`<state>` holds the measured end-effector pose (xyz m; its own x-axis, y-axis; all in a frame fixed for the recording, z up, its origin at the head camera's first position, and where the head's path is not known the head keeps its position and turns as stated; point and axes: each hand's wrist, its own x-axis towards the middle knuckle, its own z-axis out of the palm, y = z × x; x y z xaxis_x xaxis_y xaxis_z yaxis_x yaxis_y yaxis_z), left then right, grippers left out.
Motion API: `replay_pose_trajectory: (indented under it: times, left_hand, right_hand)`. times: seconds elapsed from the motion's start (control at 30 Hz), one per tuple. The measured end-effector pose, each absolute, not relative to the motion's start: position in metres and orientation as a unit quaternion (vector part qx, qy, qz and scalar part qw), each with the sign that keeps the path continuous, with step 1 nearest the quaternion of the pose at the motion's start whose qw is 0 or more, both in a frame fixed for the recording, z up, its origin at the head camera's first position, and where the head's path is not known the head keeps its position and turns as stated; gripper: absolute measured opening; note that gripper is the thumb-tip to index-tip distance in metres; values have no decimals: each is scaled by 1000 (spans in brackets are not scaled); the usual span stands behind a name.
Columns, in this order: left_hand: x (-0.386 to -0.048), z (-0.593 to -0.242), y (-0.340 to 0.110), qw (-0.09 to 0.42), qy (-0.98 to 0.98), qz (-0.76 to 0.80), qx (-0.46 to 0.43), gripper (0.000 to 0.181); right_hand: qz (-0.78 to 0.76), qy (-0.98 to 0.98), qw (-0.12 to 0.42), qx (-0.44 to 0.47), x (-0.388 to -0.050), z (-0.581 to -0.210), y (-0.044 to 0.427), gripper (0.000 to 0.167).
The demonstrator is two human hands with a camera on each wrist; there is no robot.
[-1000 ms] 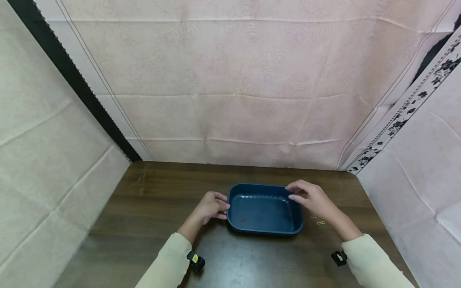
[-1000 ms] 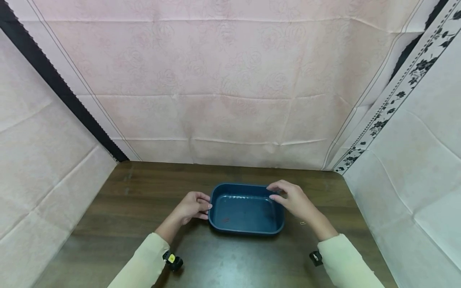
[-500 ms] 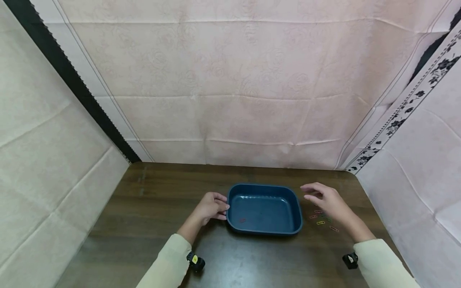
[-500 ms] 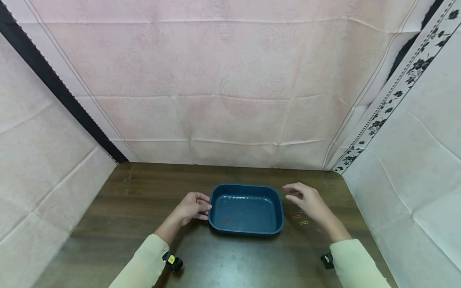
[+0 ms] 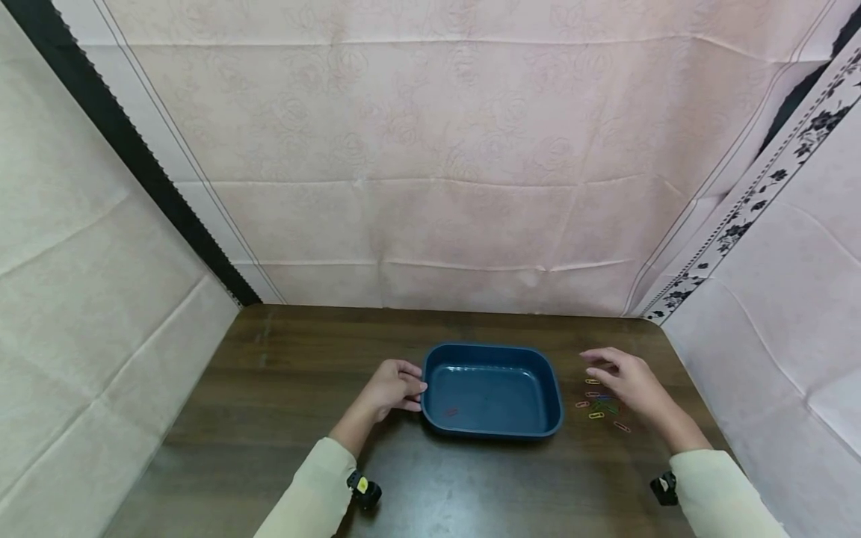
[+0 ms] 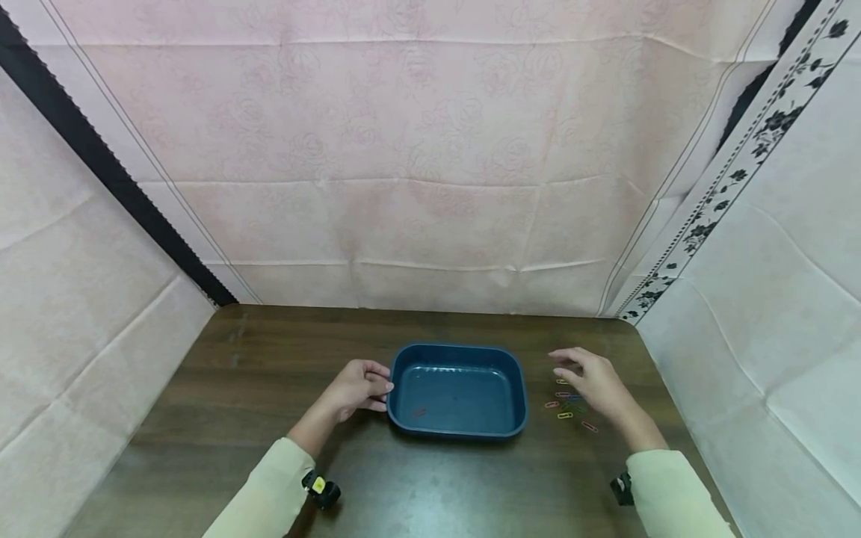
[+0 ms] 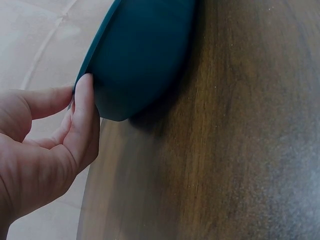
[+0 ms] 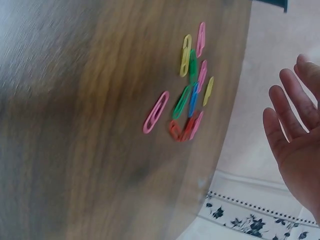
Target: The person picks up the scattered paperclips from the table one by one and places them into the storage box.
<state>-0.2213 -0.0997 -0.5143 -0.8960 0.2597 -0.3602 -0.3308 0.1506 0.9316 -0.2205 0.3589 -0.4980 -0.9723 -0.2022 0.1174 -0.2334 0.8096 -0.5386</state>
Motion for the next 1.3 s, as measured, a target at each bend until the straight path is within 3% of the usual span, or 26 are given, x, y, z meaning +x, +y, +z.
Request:
replay_pose_trajectory:
  times: [0.67,1.03,1.3]
  left_hand:
    - [-220,-511,-99,228,727,647,-26,34]
    - [-221,-513,-98,227,726,648,-28,32]
    - [-221,-512,-98,225,730,645,-30,30]
  right_hand:
    - [253,-963,0,98,-223,-518,391,32]
    - [213,-971,30,105,-224,-532,412,18]
    - [211,-972,20,98,-225,-535,415,16]
